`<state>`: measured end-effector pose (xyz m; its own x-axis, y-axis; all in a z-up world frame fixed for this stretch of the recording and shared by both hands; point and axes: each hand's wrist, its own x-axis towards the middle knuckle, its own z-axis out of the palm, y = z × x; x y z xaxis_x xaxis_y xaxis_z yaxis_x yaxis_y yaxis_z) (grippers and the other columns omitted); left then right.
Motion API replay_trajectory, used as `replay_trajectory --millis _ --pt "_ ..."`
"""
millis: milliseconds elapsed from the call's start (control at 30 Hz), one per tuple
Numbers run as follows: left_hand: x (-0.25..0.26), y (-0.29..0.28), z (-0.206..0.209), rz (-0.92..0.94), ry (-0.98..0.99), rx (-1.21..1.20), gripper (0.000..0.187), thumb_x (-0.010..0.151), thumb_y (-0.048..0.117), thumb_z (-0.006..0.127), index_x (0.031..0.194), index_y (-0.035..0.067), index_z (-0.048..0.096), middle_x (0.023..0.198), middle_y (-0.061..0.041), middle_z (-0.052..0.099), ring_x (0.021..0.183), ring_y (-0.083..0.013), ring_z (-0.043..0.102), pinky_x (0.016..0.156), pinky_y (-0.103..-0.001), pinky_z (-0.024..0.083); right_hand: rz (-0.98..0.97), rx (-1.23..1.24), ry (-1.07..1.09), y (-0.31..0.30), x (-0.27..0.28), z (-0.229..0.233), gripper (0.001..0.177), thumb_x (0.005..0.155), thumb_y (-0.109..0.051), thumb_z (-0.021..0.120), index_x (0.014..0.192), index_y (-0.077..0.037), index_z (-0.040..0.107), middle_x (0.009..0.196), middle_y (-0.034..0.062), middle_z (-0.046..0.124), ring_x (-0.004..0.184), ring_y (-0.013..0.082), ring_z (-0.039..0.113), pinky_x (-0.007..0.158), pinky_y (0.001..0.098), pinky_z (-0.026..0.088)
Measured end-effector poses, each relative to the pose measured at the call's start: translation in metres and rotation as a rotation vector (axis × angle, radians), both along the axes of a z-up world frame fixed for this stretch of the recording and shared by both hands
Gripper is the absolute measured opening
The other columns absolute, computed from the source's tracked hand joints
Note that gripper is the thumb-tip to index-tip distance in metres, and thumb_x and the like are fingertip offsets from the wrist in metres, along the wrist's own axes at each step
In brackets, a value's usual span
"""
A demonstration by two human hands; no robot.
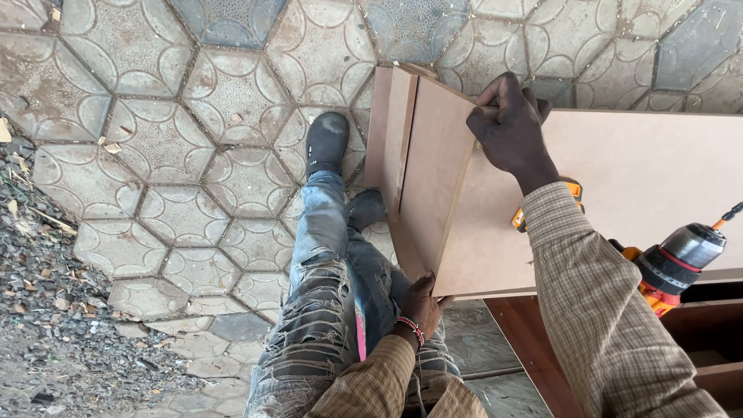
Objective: The person uses a cordless drill to drive screws into a wooden cabinet frame, securing a side panel. They then lift and position a large rectangular wooden panel, placing it on the floor and preparing additional screws from a box.
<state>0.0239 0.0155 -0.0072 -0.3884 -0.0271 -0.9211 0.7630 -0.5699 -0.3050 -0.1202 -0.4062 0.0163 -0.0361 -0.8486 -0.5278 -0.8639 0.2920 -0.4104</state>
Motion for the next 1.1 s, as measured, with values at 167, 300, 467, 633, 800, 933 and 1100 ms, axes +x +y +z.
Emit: replay_trajectory --millis 167,300,467,633,800,933,1100 --pt "-0.002 0.001 -0.002 -0.022 -0.003 -0.012 0.030 0.113 0.036 0.076 0.136 0.018 0.076 0.157 -0.003 0.079 0.161 -0.0310 0.065 0.137 -0.076 0.047 0.011 -0.017 -0.004 0.000 0.000 0.000 0.019 0.101 -0.027 0.066 0.118 -0.025 0.057 0.082 -0.0190 0.065 0.118 0.0248 0.060 0.116 0.0471 0.026" --pt "-0.004 0.008 -0.008 -0.012 -0.008 0.007 0.017 0.118 0.032 0.073 0.123 0.016 0.078 0.152 -0.004 0.080 0.157 -0.0307 0.066 0.136 -0.076 0.048 0.001 -0.028 -0.017 0.000 0.001 0.001 0.018 0.102 -0.028 0.066 0.117 -0.025 0.058 0.086 -0.0188 0.065 0.126 0.0223 0.060 0.116 0.0466 0.026" --pt "0.014 -0.036 0.016 -0.091 0.061 0.155 0.038 0.117 0.024 0.065 0.152 0.015 0.074 0.164 -0.005 0.079 0.161 -0.0306 0.067 0.144 -0.064 0.044 -0.022 -0.145 -0.099 0.009 0.016 0.046 0.033 0.116 -0.041 0.072 0.136 -0.017 0.063 0.130 0.0021 0.064 0.141 0.0306 0.054 0.127 0.0493 0.033" --pt "0.015 0.012 -0.058 -1.432 -0.411 -1.068 0.103 0.080 0.001 0.108 0.168 0.008 0.054 0.163 -0.023 0.068 0.145 -0.0448 0.068 0.127 -0.052 0.056 -0.249 -0.469 -0.195 0.122 0.055 0.148 0.038 0.131 -0.025 0.061 0.154 0.005 0.058 0.145 0.0180 0.059 0.143 0.0345 0.057 0.130 0.0491 0.045" --pt "0.035 -0.224 0.059 -1.009 -0.859 -0.793 0.109 0.098 0.077 0.071 0.180 0.011 0.043 0.188 -0.025 0.036 0.173 -0.0523 0.038 0.135 -0.066 0.043 -1.022 -0.022 0.150 0.288 0.013 0.160 0.022 0.123 -0.028 0.072 0.115 -0.009 0.080 0.111 0.0062 0.079 0.110 0.0188 0.072 0.102 0.0390 0.055" --pt "0.008 -0.299 0.029 -0.978 -1.089 -1.246 0.097 0.110 0.058 0.076 0.185 0.009 0.037 0.191 -0.026 0.039 0.179 -0.0471 0.043 0.148 -0.055 0.039 -0.801 -0.318 -0.115 0.272 -0.039 0.148 0.036 0.129 -0.031 0.066 0.109 -0.020 0.038 0.106 -0.0046 0.033 0.102 0.0131 0.035 0.104 0.0354 0.036" --pt "-0.025 -0.329 -0.011 -0.684 -1.184 -1.434 0.083 0.123 0.040 0.073 0.190 0.014 0.034 0.197 -0.020 0.036 0.189 -0.0372 0.036 0.158 -0.052 0.039 -0.624 -0.657 -0.202 0.219 -0.045 0.131 0.070 0.136 -0.037 0.061 0.188 -0.008 0.024 0.183 0.0248 0.053 0.166 0.0421 0.055 0.142 0.0606 0.047"
